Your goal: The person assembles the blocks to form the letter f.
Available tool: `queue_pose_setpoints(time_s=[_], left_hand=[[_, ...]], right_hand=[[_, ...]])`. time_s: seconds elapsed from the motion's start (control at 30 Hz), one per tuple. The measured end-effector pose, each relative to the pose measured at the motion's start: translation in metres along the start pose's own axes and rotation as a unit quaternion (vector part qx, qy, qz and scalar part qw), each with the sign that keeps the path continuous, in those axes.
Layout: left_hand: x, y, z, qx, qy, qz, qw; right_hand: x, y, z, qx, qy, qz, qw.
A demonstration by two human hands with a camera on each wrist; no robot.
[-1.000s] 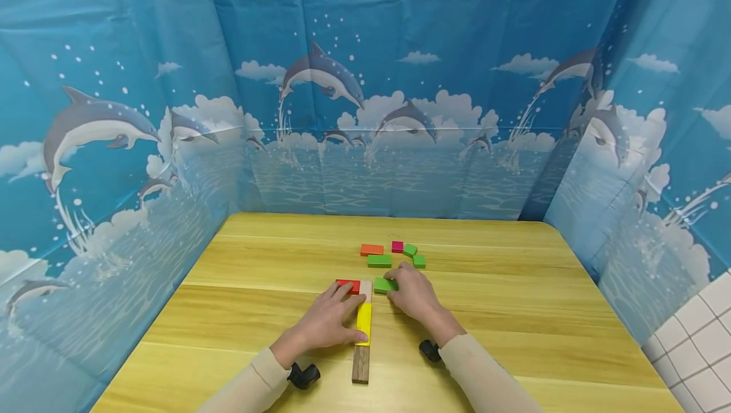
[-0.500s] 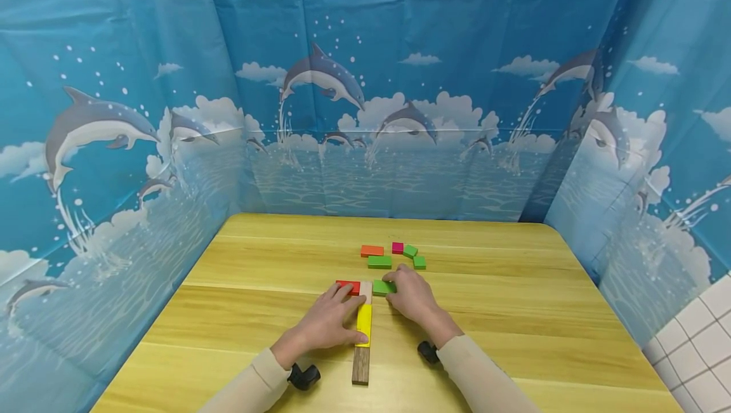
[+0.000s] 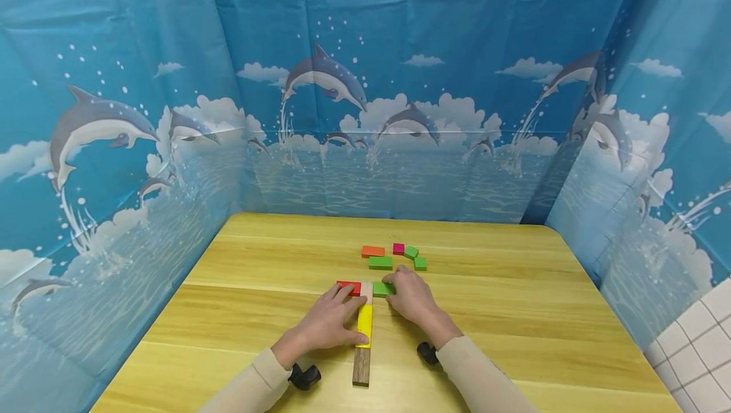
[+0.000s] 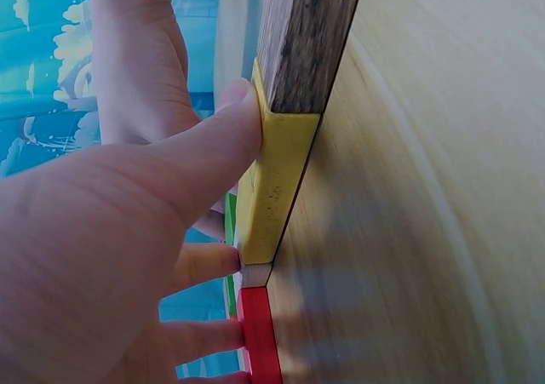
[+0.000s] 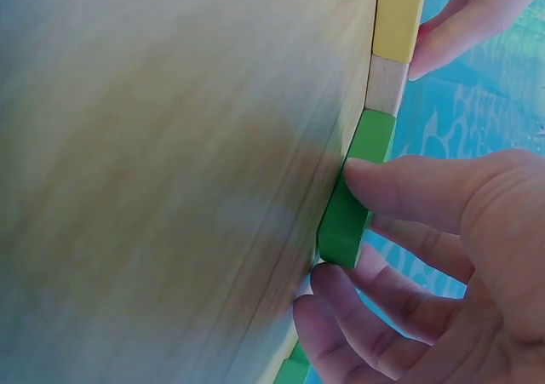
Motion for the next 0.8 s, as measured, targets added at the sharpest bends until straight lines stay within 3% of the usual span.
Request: queue_pose_setpoints(time_s=[0.53,0.8], left_hand=[[-0.0014,-0.0011,0.0043,0.01,0.003,0.001,0.9999],[-0.0005,0.0004,0.0081,0.014,-0.006,0.004,0.9999]], right_hand=[[0.0014,0.0008,0.0025,0.009,0.005,-0.01,0.9999],[0.0063,0.0005,0.0062,-0.005,-0.021,-0.017,0.9996]])
Point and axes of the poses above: each hand's wrist, its own y-axis away from the middle knuckle, its own x-axis out of the back of the hand, z = x × y, the point moved 5 cm from there along -y, towards the middle knuckle, and after that the axes turned 9 degrees about y, right-handed, at the moved point
